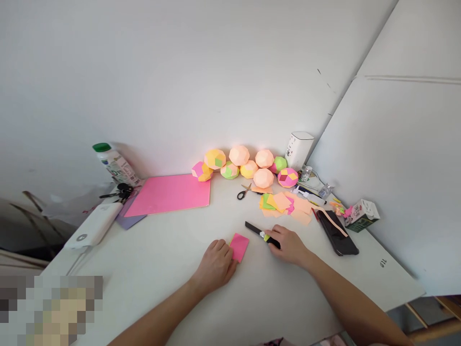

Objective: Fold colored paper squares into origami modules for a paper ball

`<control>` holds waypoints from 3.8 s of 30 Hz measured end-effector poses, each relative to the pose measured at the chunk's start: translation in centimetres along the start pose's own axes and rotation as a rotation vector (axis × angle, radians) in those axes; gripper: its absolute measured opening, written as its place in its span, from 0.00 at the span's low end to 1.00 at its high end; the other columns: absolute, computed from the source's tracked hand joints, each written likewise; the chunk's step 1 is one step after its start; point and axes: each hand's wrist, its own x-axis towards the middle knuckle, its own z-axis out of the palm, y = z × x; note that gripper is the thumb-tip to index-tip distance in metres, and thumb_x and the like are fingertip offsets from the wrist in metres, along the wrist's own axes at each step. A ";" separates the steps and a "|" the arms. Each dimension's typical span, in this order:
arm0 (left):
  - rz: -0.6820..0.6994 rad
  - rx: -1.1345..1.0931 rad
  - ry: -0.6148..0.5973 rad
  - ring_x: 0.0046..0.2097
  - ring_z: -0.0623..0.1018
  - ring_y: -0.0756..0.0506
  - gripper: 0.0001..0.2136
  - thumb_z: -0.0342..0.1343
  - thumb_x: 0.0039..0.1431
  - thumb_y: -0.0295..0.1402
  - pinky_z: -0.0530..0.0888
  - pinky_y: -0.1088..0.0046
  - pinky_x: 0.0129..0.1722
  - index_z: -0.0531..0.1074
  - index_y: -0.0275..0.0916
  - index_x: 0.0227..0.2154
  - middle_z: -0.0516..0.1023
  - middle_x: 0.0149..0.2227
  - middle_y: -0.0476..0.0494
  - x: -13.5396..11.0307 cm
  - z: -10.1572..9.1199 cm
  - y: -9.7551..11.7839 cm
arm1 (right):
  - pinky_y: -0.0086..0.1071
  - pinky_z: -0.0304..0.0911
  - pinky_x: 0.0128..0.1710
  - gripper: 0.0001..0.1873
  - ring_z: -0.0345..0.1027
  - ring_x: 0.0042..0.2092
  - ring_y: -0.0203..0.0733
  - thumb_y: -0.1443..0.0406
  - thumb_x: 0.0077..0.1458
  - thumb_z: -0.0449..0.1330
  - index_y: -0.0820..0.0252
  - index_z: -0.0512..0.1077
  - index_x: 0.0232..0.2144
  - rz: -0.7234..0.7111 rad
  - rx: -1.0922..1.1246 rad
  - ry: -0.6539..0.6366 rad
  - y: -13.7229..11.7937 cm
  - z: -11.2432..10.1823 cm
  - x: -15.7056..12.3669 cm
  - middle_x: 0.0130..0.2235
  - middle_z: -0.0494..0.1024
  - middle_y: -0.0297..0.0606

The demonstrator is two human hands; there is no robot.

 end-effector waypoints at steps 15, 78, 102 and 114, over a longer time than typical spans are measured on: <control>0.006 -0.086 0.071 0.47 0.76 0.36 0.10 0.50 0.60 0.32 0.77 0.58 0.44 0.67 0.37 0.24 0.76 0.33 0.37 -0.5 0.9 -0.6 | 0.32 0.65 0.38 0.22 0.69 0.40 0.41 0.66 0.54 0.52 0.60 0.69 0.52 -0.005 0.010 0.005 0.1 -0.1 0.0 0.42 0.73 0.42; -0.161 -0.270 -0.080 0.52 0.66 0.35 0.19 0.49 0.60 0.37 0.66 0.51 0.50 0.65 0.37 0.53 0.66 0.57 0.33 -0.9 0.7 -1.4 | 0.32 0.64 0.42 0.25 0.69 0.39 0.39 0.73 0.46 0.54 0.56 0.74 0.47 -0.369 0.372 -0.310 1.5 -2.9 -0.2 0.39 0.75 0.38; -0.119 -0.181 -0.041 0.48 0.68 0.39 0.12 0.45 0.64 0.35 0.70 0.57 0.45 0.73 0.40 0.42 0.70 0.55 0.37 -0.6 0.7 -1.5 | 0.33 0.64 0.42 0.24 0.69 0.40 0.40 0.72 0.48 0.55 0.56 0.73 0.48 -0.345 0.293 -0.306 1.0 -2.9 -0.4 0.40 0.75 0.38; -0.097 -0.186 -0.053 0.48 0.68 0.39 0.14 0.46 0.63 0.36 0.69 0.57 0.46 0.71 0.38 0.46 0.71 0.54 0.37 -0.6 0.5 -1.5 | 0.32 0.64 0.39 0.23 0.69 0.38 0.40 0.70 0.50 0.55 0.56 0.72 0.50 -0.343 0.177 -0.321 -0.1 -3.1 -1.0 0.39 0.74 0.39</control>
